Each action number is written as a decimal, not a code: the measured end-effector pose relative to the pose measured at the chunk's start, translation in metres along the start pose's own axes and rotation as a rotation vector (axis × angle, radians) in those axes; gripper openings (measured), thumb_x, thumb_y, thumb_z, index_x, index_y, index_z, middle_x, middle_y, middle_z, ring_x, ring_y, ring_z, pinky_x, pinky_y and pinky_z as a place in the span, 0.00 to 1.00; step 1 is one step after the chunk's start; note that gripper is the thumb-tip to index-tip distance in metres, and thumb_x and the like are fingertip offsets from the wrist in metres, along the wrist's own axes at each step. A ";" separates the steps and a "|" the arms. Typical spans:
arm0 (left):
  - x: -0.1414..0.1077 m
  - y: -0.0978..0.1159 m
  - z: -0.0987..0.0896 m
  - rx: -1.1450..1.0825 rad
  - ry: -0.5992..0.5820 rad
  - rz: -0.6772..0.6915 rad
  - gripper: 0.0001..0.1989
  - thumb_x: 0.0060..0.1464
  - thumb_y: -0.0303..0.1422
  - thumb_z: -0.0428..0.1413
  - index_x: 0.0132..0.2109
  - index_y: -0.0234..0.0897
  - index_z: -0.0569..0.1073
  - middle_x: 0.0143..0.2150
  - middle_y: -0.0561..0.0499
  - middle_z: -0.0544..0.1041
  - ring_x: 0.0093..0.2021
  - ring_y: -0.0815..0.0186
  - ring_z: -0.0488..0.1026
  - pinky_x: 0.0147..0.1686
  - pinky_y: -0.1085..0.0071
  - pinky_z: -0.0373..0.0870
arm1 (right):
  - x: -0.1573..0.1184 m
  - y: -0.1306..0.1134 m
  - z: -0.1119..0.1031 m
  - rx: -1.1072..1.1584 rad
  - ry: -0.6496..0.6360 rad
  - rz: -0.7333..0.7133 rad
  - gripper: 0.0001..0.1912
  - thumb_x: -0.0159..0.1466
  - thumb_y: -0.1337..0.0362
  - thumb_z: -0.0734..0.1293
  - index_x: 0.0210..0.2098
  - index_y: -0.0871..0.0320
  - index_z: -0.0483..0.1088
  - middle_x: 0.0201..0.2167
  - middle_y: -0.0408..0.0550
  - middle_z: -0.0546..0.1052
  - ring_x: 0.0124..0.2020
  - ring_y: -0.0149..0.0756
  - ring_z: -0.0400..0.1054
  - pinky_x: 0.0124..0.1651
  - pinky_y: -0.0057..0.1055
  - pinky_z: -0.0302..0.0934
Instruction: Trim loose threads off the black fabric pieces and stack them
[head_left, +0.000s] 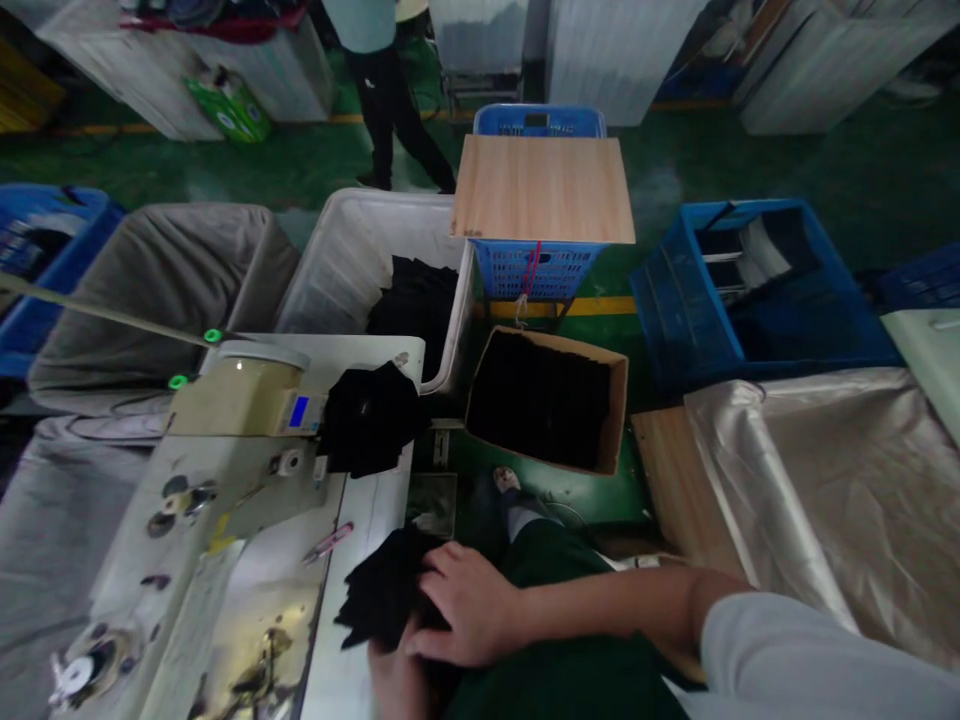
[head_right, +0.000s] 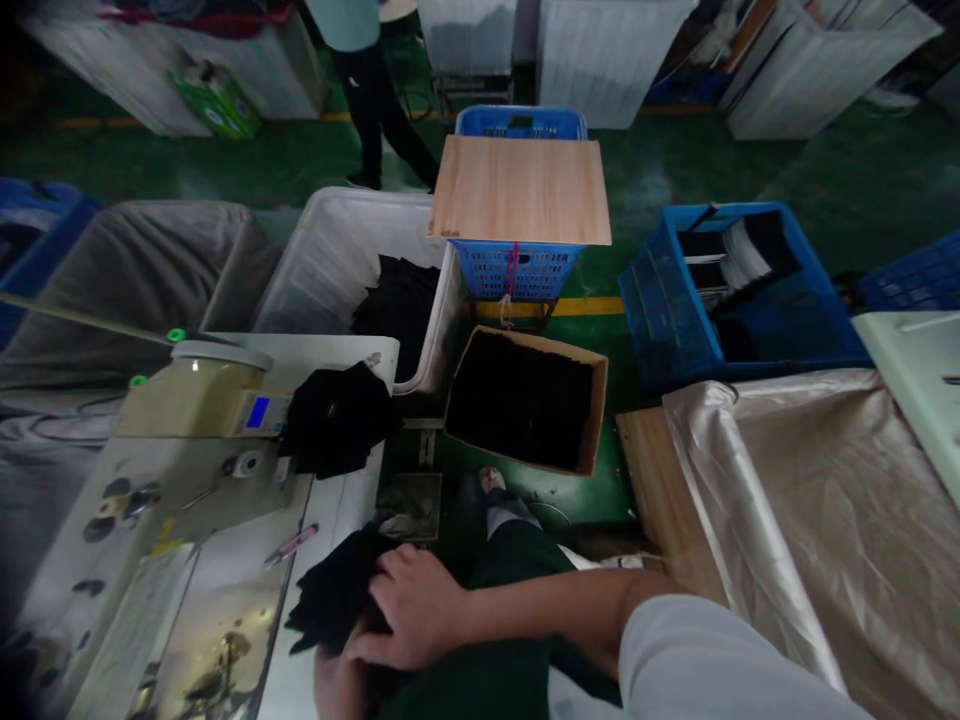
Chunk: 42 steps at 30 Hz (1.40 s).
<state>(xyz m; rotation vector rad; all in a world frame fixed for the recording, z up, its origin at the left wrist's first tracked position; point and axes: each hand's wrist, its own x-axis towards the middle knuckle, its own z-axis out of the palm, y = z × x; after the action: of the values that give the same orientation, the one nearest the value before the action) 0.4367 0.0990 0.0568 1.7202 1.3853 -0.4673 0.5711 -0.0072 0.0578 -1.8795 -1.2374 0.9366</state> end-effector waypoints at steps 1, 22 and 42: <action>0.011 0.020 0.011 0.004 0.040 0.043 0.19 0.56 0.46 0.52 0.49 0.42 0.75 0.41 0.44 0.80 0.53 0.45 0.76 0.48 0.54 0.73 | 0.000 0.005 -0.006 0.046 0.064 0.107 0.33 0.57 0.46 0.72 0.53 0.63 0.71 0.55 0.62 0.71 0.57 0.54 0.65 0.57 0.47 0.62; 0.077 0.198 0.191 0.612 -0.490 0.813 0.36 0.51 0.36 0.56 0.66 0.26 0.63 0.71 0.36 0.58 0.70 0.49 0.55 0.69 0.57 0.50 | -0.031 0.225 -0.048 1.076 1.031 1.027 0.26 0.56 0.52 0.69 0.50 0.58 0.67 0.42 0.53 0.81 0.43 0.46 0.78 0.44 0.39 0.73; 0.133 0.076 0.152 0.501 -0.646 0.173 0.35 0.52 0.37 0.53 0.66 0.29 0.61 0.68 0.37 0.62 0.63 0.52 0.66 0.61 0.60 0.64 | 0.013 0.418 -0.009 0.126 0.727 1.583 0.21 0.68 0.58 0.67 0.59 0.56 0.65 0.60 0.54 0.67 0.55 0.46 0.67 0.55 0.49 0.66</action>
<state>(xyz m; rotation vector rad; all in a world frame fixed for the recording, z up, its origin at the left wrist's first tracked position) 0.5820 0.0569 -0.0976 1.8141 0.6772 -1.2218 0.7669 -0.1253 -0.2920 -2.5438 0.9317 0.7604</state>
